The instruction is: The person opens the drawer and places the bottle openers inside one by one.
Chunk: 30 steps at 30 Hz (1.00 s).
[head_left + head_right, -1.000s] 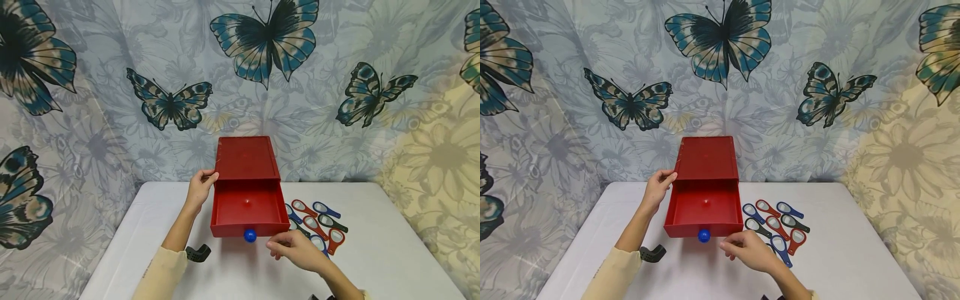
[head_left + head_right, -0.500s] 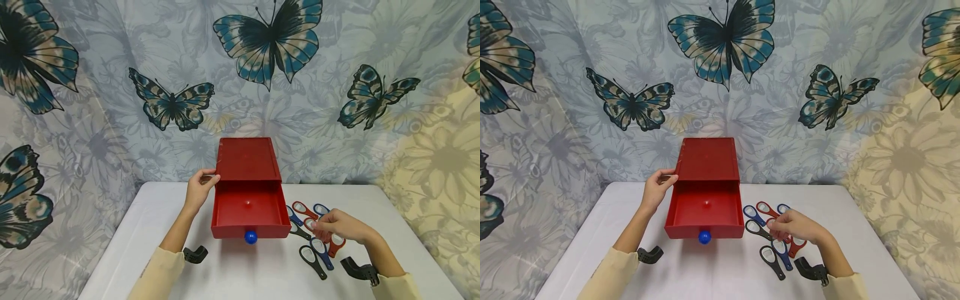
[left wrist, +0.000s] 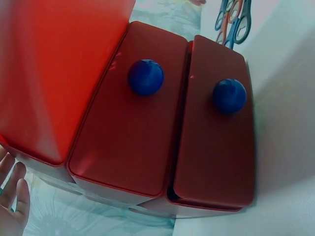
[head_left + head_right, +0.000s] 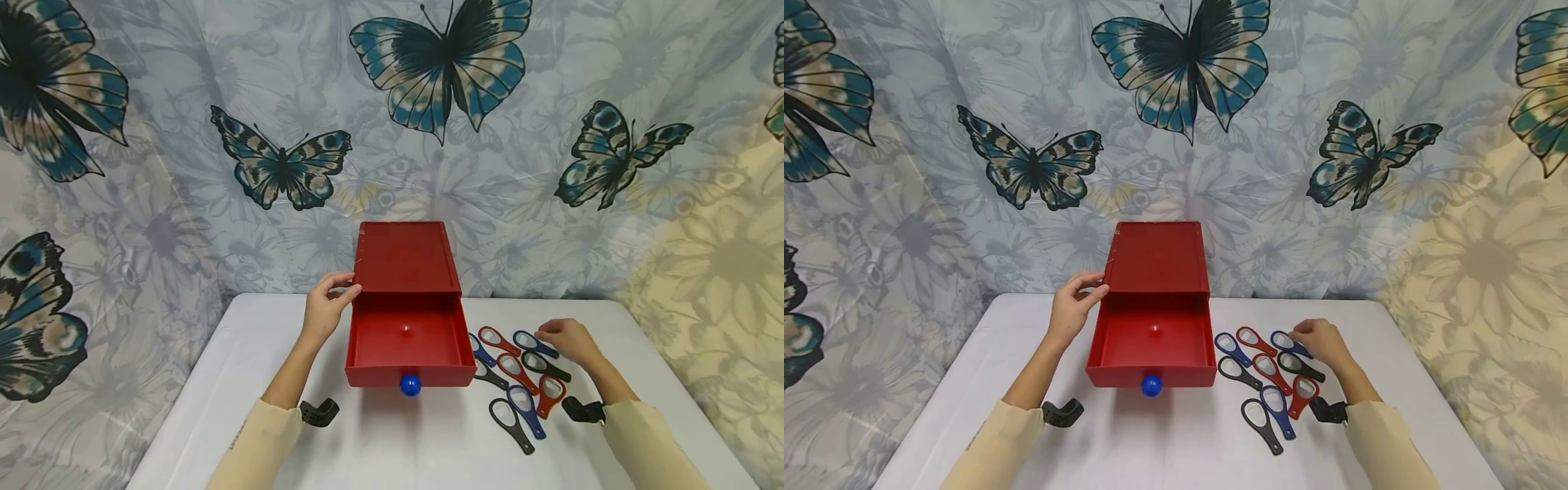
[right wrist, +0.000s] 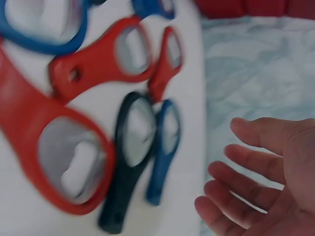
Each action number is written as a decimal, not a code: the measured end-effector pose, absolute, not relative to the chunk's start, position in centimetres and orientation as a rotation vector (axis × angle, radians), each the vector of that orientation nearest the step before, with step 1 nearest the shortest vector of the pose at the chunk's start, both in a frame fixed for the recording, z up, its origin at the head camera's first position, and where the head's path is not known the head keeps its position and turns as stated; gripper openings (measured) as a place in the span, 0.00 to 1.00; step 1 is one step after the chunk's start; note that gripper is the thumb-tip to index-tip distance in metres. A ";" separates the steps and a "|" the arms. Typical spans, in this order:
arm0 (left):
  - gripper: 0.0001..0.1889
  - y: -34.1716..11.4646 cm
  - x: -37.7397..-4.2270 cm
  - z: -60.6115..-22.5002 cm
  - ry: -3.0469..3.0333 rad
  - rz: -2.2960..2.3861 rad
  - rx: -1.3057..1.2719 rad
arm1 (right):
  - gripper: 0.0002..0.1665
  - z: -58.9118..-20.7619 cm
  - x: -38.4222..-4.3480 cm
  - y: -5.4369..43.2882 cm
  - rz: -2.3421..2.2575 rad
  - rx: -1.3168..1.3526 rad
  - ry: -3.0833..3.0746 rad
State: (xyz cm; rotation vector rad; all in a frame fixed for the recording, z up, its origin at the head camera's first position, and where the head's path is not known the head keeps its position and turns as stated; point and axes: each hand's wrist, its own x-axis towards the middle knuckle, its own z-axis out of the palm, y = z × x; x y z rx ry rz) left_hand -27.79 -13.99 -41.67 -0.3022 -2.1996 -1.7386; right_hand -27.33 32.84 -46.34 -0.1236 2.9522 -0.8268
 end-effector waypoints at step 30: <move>0.15 -14.0 -27.4 -41.2 -2.161 -1.675 -0.293 | 0.14 -51.4 -29.4 33.8 -0.458 -0.214 3.044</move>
